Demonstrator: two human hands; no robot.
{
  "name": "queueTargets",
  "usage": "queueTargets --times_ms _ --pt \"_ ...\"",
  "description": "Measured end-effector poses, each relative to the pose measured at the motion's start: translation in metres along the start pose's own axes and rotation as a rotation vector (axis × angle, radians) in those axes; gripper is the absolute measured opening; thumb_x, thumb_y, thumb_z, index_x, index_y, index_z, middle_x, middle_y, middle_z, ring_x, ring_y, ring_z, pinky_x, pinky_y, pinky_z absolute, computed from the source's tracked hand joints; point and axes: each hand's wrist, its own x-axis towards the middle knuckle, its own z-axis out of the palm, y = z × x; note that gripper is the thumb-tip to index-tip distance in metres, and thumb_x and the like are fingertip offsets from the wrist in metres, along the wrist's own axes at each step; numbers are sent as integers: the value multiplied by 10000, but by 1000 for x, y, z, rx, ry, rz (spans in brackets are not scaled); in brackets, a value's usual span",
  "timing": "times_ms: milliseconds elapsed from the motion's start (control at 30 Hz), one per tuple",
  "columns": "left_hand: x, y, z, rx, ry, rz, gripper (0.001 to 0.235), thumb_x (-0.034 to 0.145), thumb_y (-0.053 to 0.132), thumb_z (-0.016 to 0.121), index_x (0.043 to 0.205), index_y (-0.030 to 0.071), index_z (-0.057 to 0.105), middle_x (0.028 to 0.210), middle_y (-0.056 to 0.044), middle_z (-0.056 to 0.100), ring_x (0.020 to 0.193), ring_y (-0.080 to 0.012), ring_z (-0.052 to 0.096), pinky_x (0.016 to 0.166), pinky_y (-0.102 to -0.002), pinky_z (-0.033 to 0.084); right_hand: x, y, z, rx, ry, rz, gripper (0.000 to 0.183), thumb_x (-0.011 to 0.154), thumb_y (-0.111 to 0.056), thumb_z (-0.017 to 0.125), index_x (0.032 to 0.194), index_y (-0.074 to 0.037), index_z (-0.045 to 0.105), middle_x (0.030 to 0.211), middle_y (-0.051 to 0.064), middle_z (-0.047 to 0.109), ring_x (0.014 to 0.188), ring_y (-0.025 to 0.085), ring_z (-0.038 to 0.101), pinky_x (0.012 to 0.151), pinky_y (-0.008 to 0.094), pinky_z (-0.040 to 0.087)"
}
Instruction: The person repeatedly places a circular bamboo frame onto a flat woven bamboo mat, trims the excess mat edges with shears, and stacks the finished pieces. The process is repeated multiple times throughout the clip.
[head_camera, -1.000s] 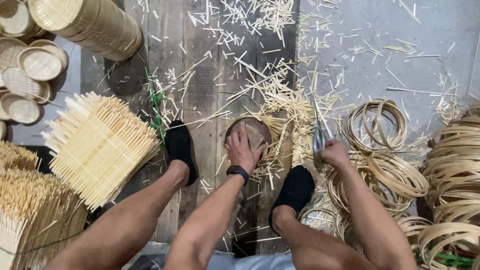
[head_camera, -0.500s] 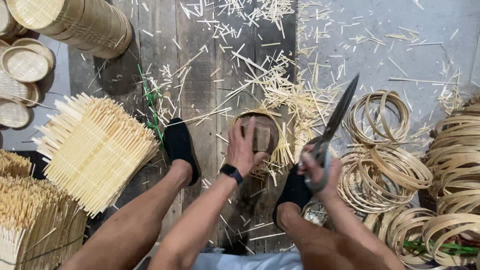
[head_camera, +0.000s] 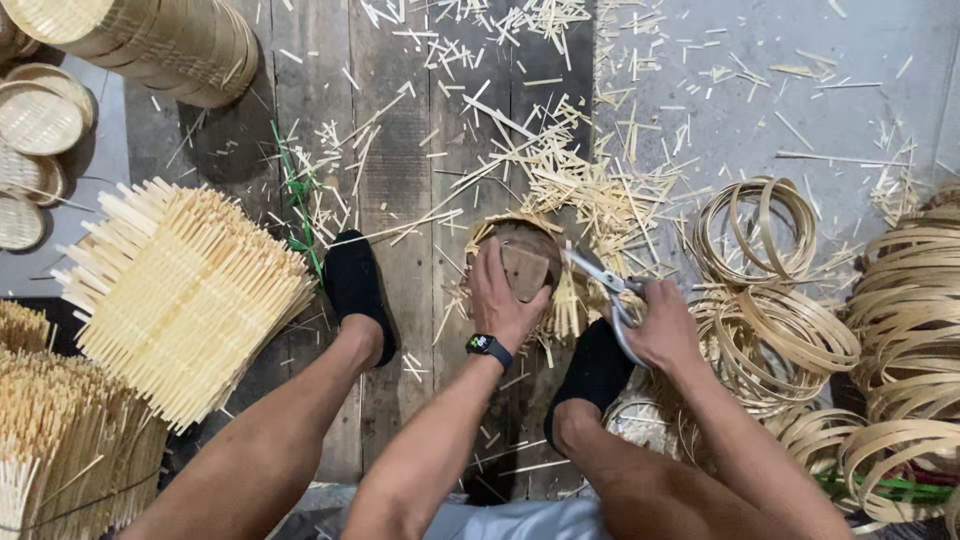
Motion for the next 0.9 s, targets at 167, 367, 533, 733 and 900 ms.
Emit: queueTargets --times_ms 167,367,533,733,900 --pt "-10 9 12 37 -54 26 1160 675 320 913 1580 27 250 1520 -270 390 1391 -453 394 1171 -522 340 17 9 30 -278 -61 24 593 831 -522 717 1054 19 623 999 196 619 942 332 620 846 479 531" --pt "-4 2 10 49 -80 58 1128 652 332 908 1551 39 294 1503 -253 417 1383 -447 411 1172 -527 341 24 34 27 -253 -80 24 380 969 -403 614 1072 -38 645 1015 176 633 914 293 619 767 481 520" --pt "4 1 3 11 -163 114 1133 632 295 901 1554 38 295 1517 -252 390 1406 -447 385 1192 -521 321 49 24 32 -416 -67 -46 534 920 -563 624 971 -32 660 877 146 622 786 248 588 710 403 536" --pt "19 -7 -14 118 -346 136 1138 580 213 906 1560 154 331 1511 -183 417 1392 -413 397 1206 -527 300 51 40 12 -392 -274 -34 446 1001 -496 570 1118 -74 654 956 126 638 846 223 621 763 395 569" --pt "32 -6 -25 31 -382 217 1148 567 187 907 1564 194 338 1531 -167 414 1386 -421 389 1205 -512 355 60 32 14 -396 -142 -82 582 840 -578 686 1033 -30 653 899 139 616 799 236 596 732 377 560"
